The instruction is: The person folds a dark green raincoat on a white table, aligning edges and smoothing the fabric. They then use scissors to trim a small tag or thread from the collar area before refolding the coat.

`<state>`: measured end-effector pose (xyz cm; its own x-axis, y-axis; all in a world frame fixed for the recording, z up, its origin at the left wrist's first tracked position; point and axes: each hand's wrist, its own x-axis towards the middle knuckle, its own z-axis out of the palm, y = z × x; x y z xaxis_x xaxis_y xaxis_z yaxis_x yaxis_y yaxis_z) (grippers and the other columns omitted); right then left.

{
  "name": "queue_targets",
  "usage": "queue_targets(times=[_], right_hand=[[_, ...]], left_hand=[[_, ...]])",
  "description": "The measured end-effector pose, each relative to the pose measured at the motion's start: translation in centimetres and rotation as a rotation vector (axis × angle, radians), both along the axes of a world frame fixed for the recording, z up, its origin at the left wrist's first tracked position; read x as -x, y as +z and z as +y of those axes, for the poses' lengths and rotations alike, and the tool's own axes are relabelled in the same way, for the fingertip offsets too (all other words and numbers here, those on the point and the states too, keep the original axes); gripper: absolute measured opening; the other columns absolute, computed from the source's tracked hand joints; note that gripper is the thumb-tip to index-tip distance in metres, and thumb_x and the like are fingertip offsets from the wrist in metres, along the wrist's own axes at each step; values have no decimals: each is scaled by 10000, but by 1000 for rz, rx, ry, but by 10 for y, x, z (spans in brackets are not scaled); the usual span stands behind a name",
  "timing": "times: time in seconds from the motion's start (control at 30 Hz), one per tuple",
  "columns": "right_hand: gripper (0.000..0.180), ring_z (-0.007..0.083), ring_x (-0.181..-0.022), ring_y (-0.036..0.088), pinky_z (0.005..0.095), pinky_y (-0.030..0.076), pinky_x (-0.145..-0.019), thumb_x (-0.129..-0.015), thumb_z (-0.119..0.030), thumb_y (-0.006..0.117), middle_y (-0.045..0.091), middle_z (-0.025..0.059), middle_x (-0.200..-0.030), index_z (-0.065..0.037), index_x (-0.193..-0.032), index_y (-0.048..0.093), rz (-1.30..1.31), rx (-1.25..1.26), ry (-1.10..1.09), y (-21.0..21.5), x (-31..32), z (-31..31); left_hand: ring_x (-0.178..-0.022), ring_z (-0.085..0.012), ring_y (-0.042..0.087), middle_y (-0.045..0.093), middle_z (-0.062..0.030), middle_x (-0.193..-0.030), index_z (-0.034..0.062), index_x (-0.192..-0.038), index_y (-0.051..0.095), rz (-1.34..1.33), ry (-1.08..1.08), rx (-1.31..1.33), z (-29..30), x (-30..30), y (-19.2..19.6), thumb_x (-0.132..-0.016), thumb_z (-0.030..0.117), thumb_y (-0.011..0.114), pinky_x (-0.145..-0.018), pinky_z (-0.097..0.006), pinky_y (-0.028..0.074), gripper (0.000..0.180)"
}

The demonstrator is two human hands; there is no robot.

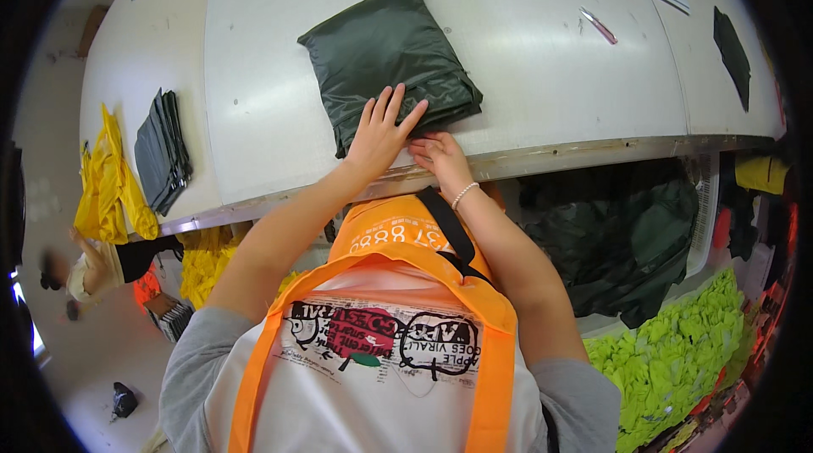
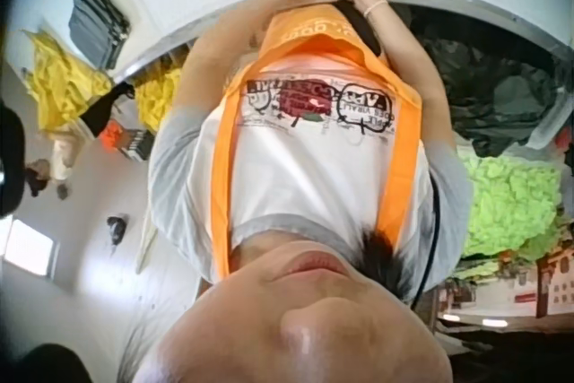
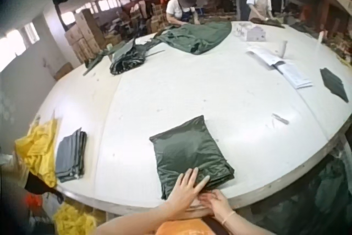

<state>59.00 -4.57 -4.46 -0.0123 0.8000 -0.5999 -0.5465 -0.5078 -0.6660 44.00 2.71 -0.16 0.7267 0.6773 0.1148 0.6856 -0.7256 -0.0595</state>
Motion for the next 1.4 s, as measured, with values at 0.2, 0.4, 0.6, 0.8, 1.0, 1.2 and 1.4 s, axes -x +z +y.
queue_targets(times=[0.2,0.4,0.6,0.8,1.0,1.2,1.4], right_hand=[[336,200,-920,638,316,535,-745,-948,-150,536,591,123,-1068,20,-1214,420,55,5,-135,43,16,46],[317,196,-560,641,278,505,-457,-918,-254,603,634,122,-743,27,-1025,505,-343,77,-96,63,14,48],[383,350,-581,631,413,483,-551,-881,-218,535,625,265,-684,122,-715,597,-749,-257,4,36,17,87],[368,276,-591,669,344,525,-548,-923,-190,523,647,209,-669,117,-726,575,-604,-265,101,57,3,68],[406,247,-563,682,289,524,-476,-945,-164,550,635,175,-634,50,-608,476,-503,-129,95,48,-16,48],[328,275,-504,615,342,497,-522,-898,-205,611,609,139,-581,36,-680,567,-1012,-314,300,72,-17,45],[105,294,-916,565,354,480,-798,-824,-79,554,631,127,-939,-24,-820,643,-1652,-824,558,66,-11,73]], left_hand=[[-1053,-302,571,399,-148,-1411,271,-1433,358,-103,-133,-23,33,-5,47,-780,69,586,-760,-344,565,721],[-1104,-319,553,406,-135,-1411,244,-1462,290,-76,-15,129,53,-8,87,-782,29,562,-723,-359,575,762],[-1177,-350,493,396,-180,-1417,153,-1459,295,-17,1,-120,39,-25,76,-815,116,554,-943,-402,441,695],[-1202,-303,454,386,-183,-1424,86,-1438,325,68,-43,-212,33,-27,57,-810,174,553,-930,-346,419,674],[-1105,-271,494,426,-148,-1390,47,-1436,315,0,15,-197,44,-36,58,-821,157,525,-902,-320,435,659],[-1107,-292,509,445,-155,-1358,26,-1447,273,-173,27,128,42,-27,49,-790,126,613,-895,-341,475,746],[-1054,-310,533,409,-44,-1407,61,-1350,393,-222,-9,325,73,-30,93,-772,38,607,-794,-396,534,616]])
